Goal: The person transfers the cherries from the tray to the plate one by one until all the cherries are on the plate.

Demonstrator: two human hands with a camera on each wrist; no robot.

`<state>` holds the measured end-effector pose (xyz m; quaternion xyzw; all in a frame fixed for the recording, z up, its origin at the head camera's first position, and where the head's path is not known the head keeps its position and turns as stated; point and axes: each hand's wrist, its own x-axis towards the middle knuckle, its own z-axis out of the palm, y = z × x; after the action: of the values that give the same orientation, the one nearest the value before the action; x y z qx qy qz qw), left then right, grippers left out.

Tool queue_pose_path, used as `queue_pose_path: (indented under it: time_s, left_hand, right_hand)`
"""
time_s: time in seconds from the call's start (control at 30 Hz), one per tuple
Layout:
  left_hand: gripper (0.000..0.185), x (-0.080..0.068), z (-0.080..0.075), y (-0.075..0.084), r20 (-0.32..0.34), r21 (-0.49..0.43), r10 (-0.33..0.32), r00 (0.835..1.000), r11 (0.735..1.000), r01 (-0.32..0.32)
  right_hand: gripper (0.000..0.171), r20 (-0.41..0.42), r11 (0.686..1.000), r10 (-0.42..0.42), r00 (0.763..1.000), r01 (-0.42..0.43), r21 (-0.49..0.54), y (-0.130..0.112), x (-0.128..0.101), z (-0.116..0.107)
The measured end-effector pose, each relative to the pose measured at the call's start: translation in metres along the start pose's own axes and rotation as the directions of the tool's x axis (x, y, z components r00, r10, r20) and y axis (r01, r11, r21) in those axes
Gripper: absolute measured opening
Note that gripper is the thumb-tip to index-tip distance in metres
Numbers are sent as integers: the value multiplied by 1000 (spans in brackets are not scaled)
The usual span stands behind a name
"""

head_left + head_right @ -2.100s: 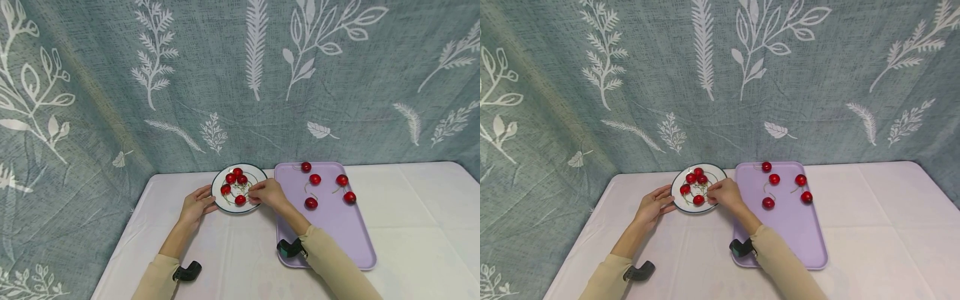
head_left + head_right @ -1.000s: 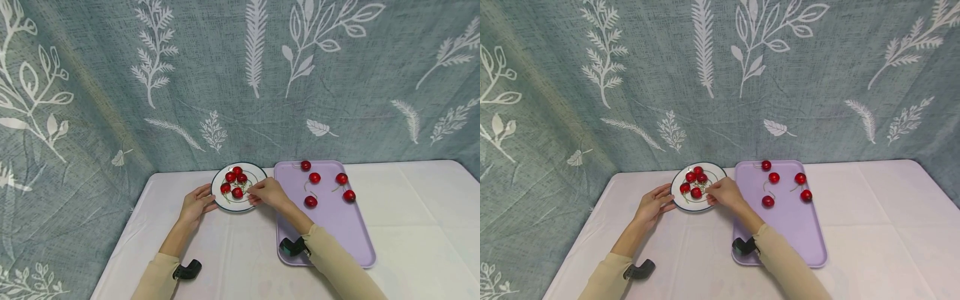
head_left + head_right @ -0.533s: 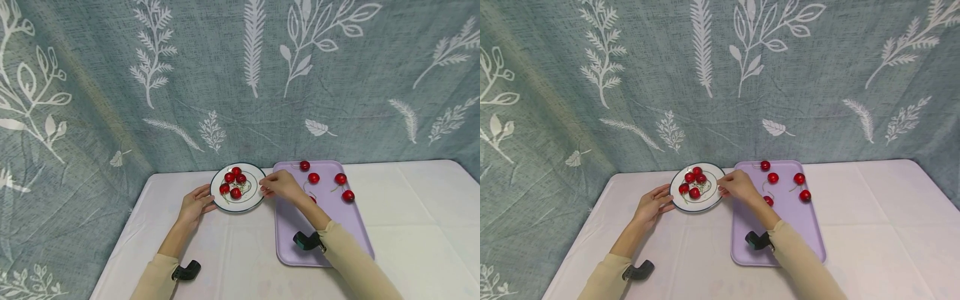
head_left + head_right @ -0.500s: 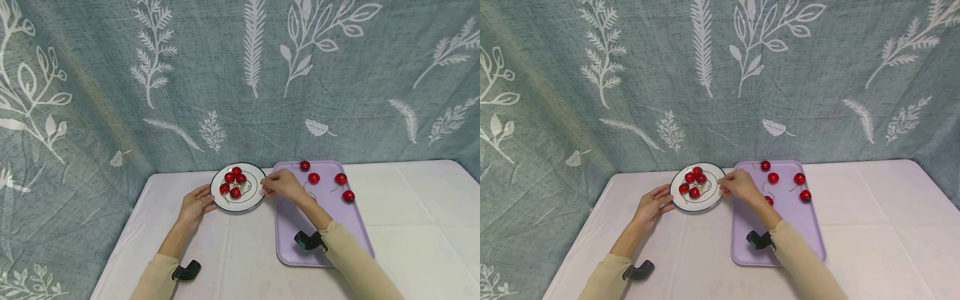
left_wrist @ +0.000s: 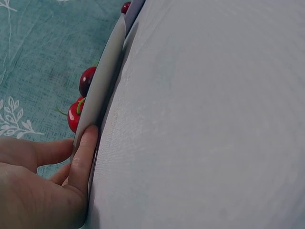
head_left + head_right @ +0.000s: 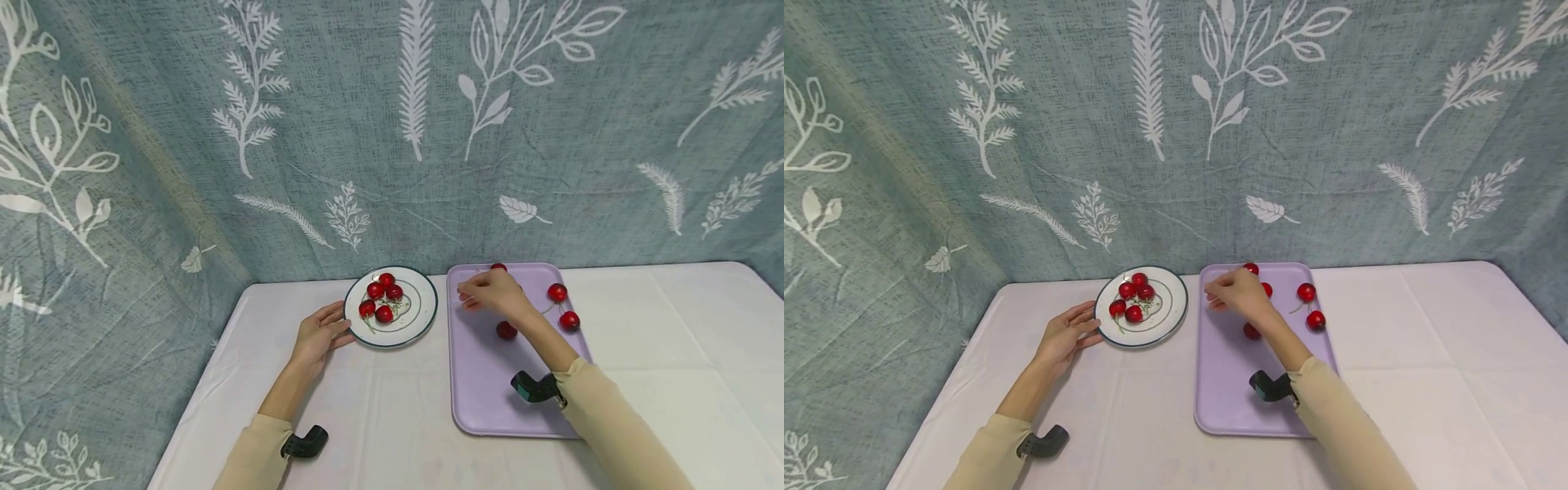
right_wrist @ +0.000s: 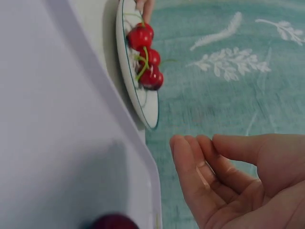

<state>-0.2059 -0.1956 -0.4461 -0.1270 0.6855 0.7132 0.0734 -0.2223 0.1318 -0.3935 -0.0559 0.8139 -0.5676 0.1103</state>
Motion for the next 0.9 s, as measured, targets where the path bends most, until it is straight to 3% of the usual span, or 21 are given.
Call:
queue_pose_path:
  time_s: [0.37, 0.57, 0.9]
  left_hand:
    - [52, -2, 2, 3, -15, 11, -13, 1000, 1000, 13]
    - [52, -3, 3, 3, -16, 8, -14, 1000, 1000, 14]
    - [52, -3, 2, 4, -4, 18, 2, 1000, 1000, -2]
  right_hand:
    - [33, -29, 997, 46, 999, -48, -68, 10, -7, -28]
    - [32, -6, 987, 77, 997, -77, -140, 15, -15, -44]
    - [28, 3, 930, 153, 988, -143, -340, 18, -24, -60]
